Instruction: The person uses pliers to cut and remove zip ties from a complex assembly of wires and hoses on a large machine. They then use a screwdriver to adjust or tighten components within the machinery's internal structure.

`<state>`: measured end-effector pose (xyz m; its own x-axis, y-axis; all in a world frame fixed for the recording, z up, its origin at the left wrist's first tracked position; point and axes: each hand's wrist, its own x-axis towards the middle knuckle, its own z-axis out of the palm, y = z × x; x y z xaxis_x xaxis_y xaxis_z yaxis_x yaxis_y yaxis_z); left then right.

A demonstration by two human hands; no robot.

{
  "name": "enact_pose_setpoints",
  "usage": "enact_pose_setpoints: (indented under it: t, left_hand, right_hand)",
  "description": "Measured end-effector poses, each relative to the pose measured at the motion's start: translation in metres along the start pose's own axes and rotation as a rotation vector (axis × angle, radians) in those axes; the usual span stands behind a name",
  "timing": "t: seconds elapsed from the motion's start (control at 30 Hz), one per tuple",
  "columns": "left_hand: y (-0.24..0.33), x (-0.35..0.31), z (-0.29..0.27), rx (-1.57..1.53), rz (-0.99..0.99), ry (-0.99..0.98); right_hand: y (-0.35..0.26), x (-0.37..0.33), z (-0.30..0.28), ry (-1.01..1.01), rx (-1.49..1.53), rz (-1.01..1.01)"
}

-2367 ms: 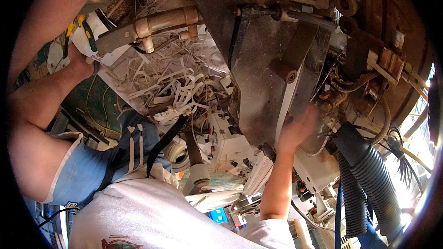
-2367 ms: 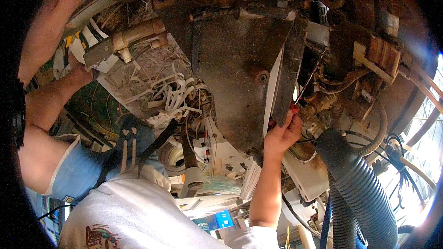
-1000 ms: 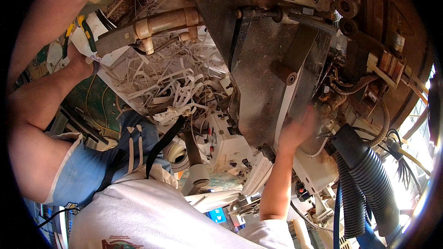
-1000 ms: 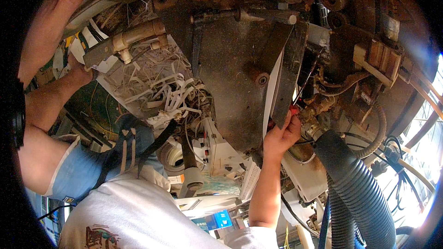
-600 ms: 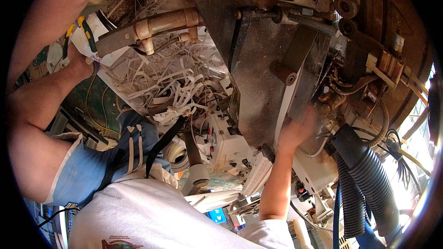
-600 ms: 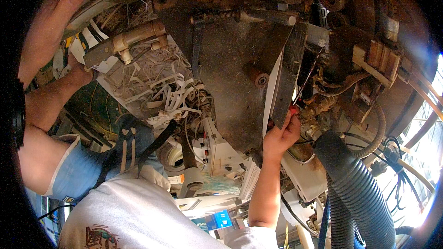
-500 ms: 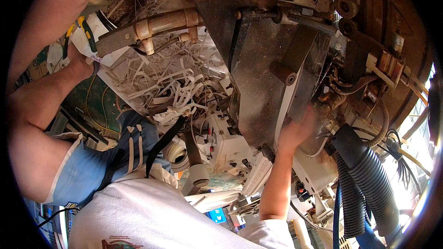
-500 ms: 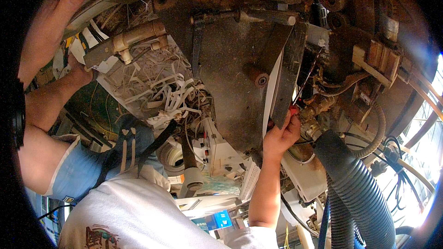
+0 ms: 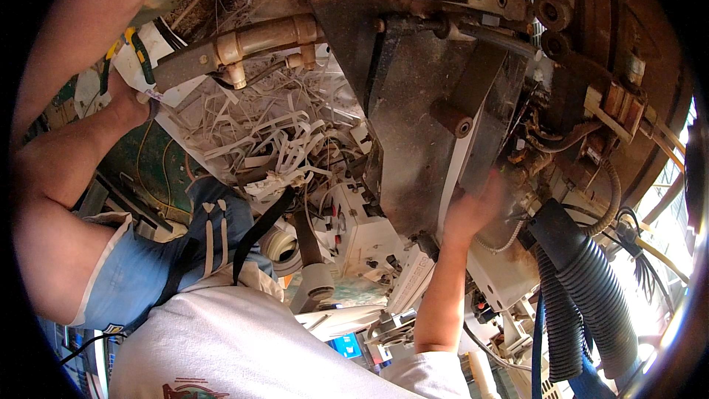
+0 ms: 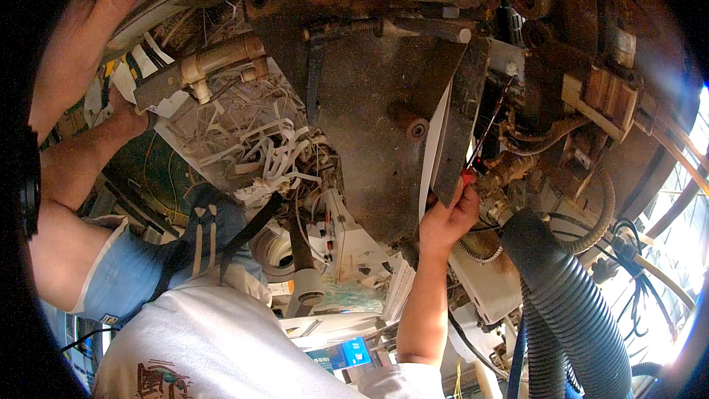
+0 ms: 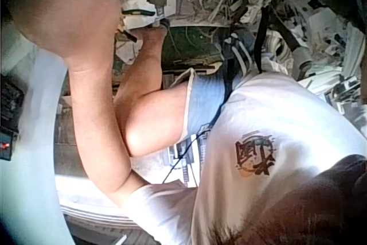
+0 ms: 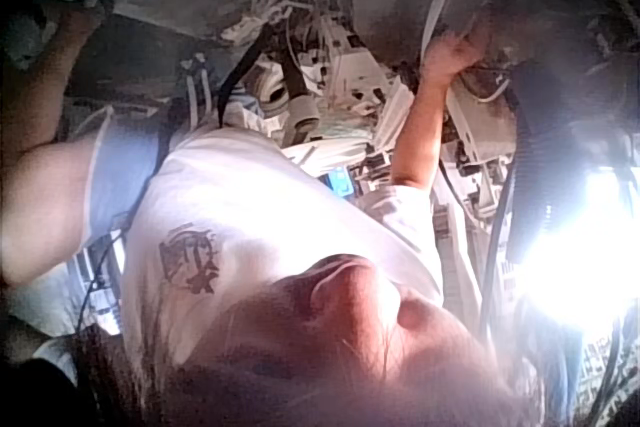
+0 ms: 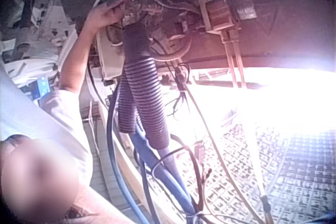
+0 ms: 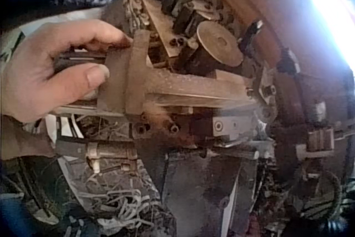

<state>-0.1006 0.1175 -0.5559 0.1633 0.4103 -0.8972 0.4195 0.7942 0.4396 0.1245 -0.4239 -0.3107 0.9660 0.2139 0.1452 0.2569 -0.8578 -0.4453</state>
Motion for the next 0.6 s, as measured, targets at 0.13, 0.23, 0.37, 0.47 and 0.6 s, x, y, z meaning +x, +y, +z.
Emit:
enact_pose_setpoints:
  t: [0.13, 0.23, 0.37, 0.47, 0.6]
  left_hand:
    - [0.015, -0.033, 0.043, -0.132, -0.109, 0.105]
    - [0.015, -0.032, 0.04, -0.075, -0.07, 0.089]
    - [-0.01, 0.022, -0.021, -0.004, 0.076, -0.072]
    - [-0.014, 0.024, -0.021, 0.047, 0.151, -0.157]
    - [-0.011, 0.019, -0.019, 0.126, 0.156, -0.084]
  right_hand:
    - [-0.005, 0.001, 0.0, 0.017, 0.029, 0.069]
    - [-0.011, 0.002, 0.0, 0.008, 0.093, 0.144]
    - [-0.007, 0.002, 0.002, -0.01, 0.054, 0.08]
    - [-0.006, 0.003, 0.001, -0.016, -0.032, 0.005]
    - [-0.001, -0.001, -0.001, -0.03, -0.07, 0.023]
